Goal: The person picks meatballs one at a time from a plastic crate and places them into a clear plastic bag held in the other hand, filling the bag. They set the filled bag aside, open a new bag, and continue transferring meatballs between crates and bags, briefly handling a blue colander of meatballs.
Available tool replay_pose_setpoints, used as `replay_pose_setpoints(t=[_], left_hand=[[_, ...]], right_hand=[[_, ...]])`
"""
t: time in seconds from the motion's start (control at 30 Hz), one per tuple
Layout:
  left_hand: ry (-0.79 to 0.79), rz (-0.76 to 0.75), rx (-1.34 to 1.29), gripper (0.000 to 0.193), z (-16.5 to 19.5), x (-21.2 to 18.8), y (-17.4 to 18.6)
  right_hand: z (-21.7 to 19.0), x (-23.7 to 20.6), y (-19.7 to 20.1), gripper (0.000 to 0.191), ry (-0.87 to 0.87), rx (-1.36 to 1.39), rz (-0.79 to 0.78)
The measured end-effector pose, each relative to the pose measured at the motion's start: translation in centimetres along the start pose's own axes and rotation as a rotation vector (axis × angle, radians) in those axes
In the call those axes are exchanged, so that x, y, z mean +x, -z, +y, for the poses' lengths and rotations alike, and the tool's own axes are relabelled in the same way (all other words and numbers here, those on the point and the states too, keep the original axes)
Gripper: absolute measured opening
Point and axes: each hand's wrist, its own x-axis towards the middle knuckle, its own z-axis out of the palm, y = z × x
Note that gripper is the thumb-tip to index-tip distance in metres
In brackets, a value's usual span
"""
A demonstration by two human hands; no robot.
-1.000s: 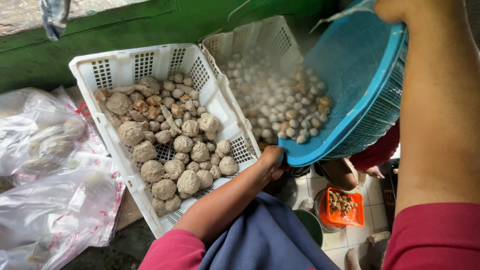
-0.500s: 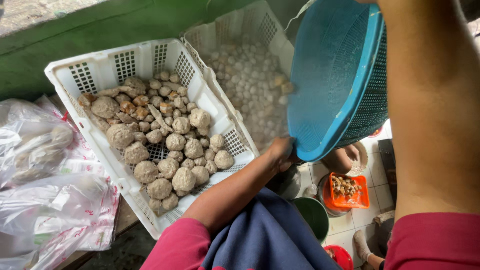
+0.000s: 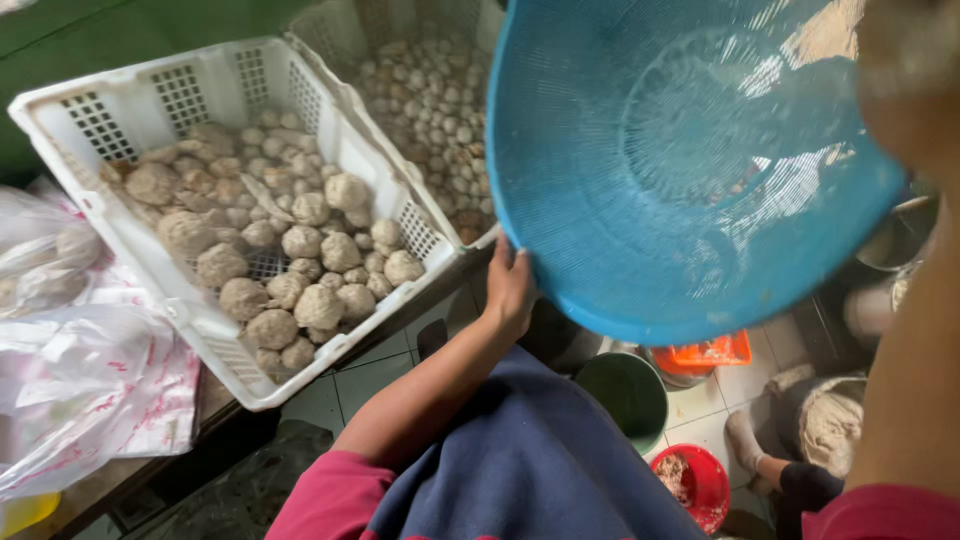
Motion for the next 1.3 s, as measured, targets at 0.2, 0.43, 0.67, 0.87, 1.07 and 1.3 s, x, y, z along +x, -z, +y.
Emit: replay_pose_setpoints(t=[0.2,0.43,0.67,0.87,1.07,1.3], left_hand=[[-0.233,-0.088,0.341,0.073,-5.8,-5.9,0.2],[-0.087,-0.454,0.937,0.078,-11.9,-8.2,-2.1],[0.285,-0.473,0.884,0.052,-13.6,-11.3,3.4],[0.331,-0.281,0.892,0.048,-12.2,-13.8,9.5],[0.342,-0.124,0.880,0.046,-11.2,-14.7,12.8],[0.255,-0.082,0.848,0.046,-9.8,-15.6,14.7]], right_hand=[[7.9,-27.4,0.8,0.050,-0.469,0.026,0.190],[5.3,-54.6,-8.9,0.058,-1.681,0.711,0.178],[-3.2,-62.1,-17.6,0.044,-2.186,0.586,0.148],[-4.7,-63.7,-21.8,0.040,-2.348,0.552,0.261],[-4.3,-64.0,-23.1,0.037,-2.343,0.696,0.193],[-3.4,-61.8,-24.5,0.032,-2.179,0.761,-0.059]])
